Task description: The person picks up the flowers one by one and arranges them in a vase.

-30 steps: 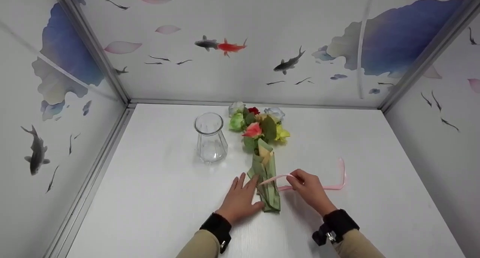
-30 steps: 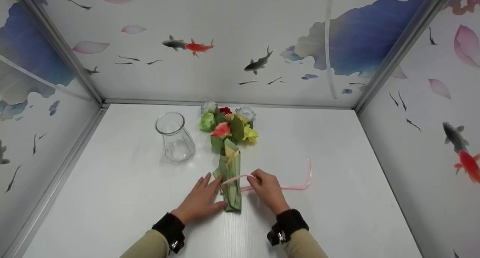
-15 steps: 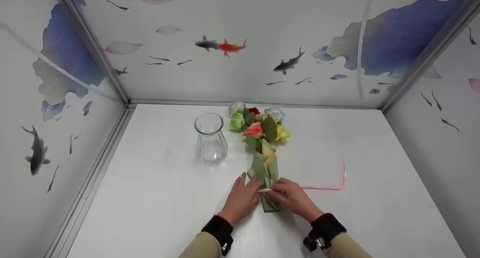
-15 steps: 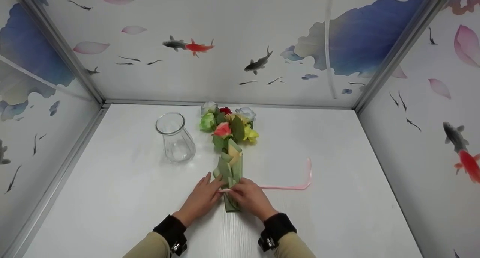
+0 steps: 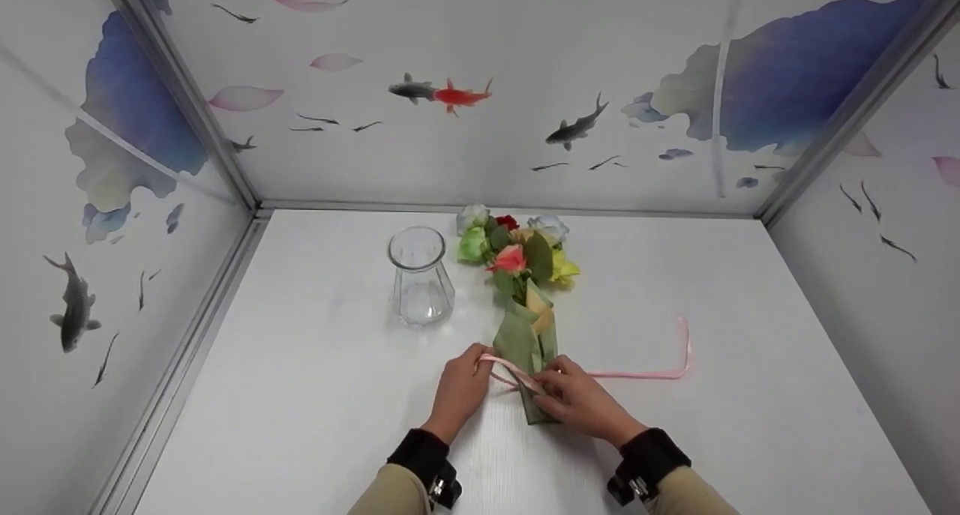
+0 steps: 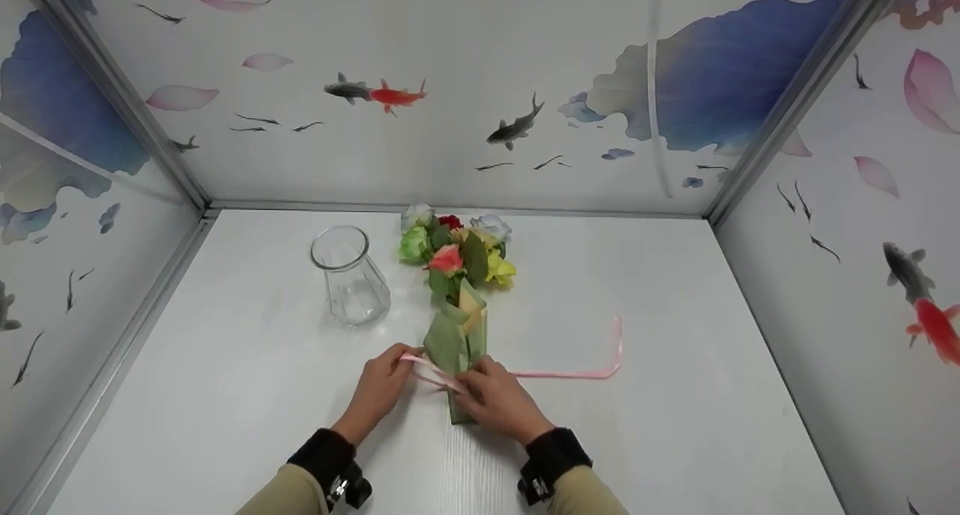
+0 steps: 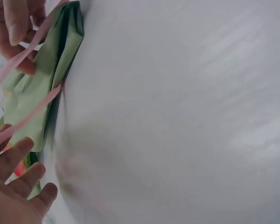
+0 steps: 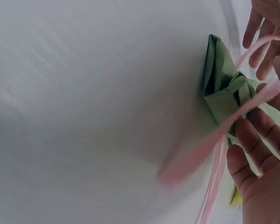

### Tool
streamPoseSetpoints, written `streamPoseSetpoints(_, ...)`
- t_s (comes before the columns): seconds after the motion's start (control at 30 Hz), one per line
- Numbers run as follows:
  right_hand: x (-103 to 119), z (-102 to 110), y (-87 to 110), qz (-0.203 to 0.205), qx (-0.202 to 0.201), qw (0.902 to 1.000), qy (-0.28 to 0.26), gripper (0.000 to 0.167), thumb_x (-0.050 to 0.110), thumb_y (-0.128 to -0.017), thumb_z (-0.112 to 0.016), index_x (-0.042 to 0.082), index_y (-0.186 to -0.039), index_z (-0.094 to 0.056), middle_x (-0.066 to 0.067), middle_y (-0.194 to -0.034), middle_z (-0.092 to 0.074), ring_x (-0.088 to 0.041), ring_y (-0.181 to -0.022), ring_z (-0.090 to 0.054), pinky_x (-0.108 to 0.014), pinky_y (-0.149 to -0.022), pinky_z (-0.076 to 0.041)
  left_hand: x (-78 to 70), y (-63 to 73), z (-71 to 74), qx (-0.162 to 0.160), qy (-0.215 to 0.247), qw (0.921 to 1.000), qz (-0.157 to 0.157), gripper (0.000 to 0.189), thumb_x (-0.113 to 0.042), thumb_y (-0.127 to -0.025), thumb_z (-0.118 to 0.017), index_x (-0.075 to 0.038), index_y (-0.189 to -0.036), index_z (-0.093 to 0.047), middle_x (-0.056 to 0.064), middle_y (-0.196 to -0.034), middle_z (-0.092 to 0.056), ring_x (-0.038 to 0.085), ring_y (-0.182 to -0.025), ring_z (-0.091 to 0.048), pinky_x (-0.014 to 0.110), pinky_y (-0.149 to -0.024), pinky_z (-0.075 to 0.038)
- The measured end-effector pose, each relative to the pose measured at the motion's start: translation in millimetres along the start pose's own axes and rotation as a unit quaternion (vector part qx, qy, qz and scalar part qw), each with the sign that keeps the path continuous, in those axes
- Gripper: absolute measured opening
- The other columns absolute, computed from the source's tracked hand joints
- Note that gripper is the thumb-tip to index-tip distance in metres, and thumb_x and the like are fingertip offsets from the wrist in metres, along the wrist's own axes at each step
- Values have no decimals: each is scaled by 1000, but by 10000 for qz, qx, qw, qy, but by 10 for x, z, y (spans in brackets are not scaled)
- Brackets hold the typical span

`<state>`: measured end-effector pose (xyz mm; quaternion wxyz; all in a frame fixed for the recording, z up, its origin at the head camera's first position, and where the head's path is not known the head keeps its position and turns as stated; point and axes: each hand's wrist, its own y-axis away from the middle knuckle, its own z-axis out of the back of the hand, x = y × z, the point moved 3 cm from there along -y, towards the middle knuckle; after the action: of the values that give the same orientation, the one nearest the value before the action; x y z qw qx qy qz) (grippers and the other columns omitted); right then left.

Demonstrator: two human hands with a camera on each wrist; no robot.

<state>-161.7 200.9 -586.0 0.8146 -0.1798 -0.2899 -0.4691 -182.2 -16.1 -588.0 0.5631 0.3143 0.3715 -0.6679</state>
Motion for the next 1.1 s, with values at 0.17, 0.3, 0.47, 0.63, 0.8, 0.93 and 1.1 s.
streamPoseSetpoints(0.17, 3, 10, 12, 210, -44, 9998, 33, 27, 28, -101, -67, 15, -123, -71, 2, -115, -52, -13, -93, -52, -30, -77, -46, 126, -35, 193, -669, 625, 9929, 760, 15, -13, -99, -57, -13, -90, -69, -5, -71, -55, 11, -69, -50, 29, -67, -43)
streamPoseSetpoints(0.3, 10, 9, 9, 334, -82, 9994, 104, 25, 26, -100, -67, 14, -122, -72, 2, -115, -52, -15, -96, -53, -33, -79, -46, 215, -45, 371, -1065, 836, 9837, 1180, 13, -13, -96, -58, -12, -86, -67, -2, -75, -60, 12, -70, -50, 28, -66, -41)
streamPoseSetpoints(0.47, 26, 8, 8, 389, -42, 9991, 156, 22, 21, -99, -68, 12, -119, -72, 1, -112, -50, -15, -95, -51, -31, -79, -44, 348, -42, 608, -1313, 916, 9764, 1451, 14, -15, -97, -56, -9, -89, -66, 4, -88, -75, 15, -74, -54, 28, -69, -41)
streamPoseSetpoints(0.63, 29, 4, 3, 358, -62, 9992, 171, 21, 15, -98, -69, 10, -119, -73, 2, -112, -50, -14, -95, -50, -29, -78, -44, 512, -30, 840, -1529, 764, 9718, 1625, 13, -14, -96, -55, -7, -88, -64, 6, -93, -77, 18, -79, -59, 30, -72, -42)
streamPoseSetpoints(0.8, 34, -3, -4, 278, -42, 9995, 162, 22, 14, -98, -68, 11, -119, -73, 4, -111, -49, -13, -95, -50, -28, -79, -44, 667, 9, 1026, -1638, 568, 9677, 1833, 17, -15, -98, -53, -5, -93, -67, 8, -93, -75, 19, -78, -56, 30, -71, -42)
streamPoseSetpoints(0.93, 26, -15, -7, 272, -55, 9994, 213, 22, 14, -98, -68, 12, -119, -73, 4, -112, -50, -13, -96, -50, -29, -79, -45, 766, 36, 1120, -1683, 513, 9642, 1984, 23, -18, -102, -52, -3, -101, -68, 11, -96, -74, 23, -81, -58, 32, -72, -43)
streamPoseSetpoints(1.1, 14, -26, -10, 259, -80, 9990, 344, 22, 12, -98, -68, 12, -119, -73, 2, -113, -51, -14, -99, -52, -31, -81, -47, 811, 66, 1175, -1917, 429, 9599, 1998, 28, -16, -101, -54, 1, -124, -57, 18, -119, -67, 32, -107, -60, 43, -91, -46)
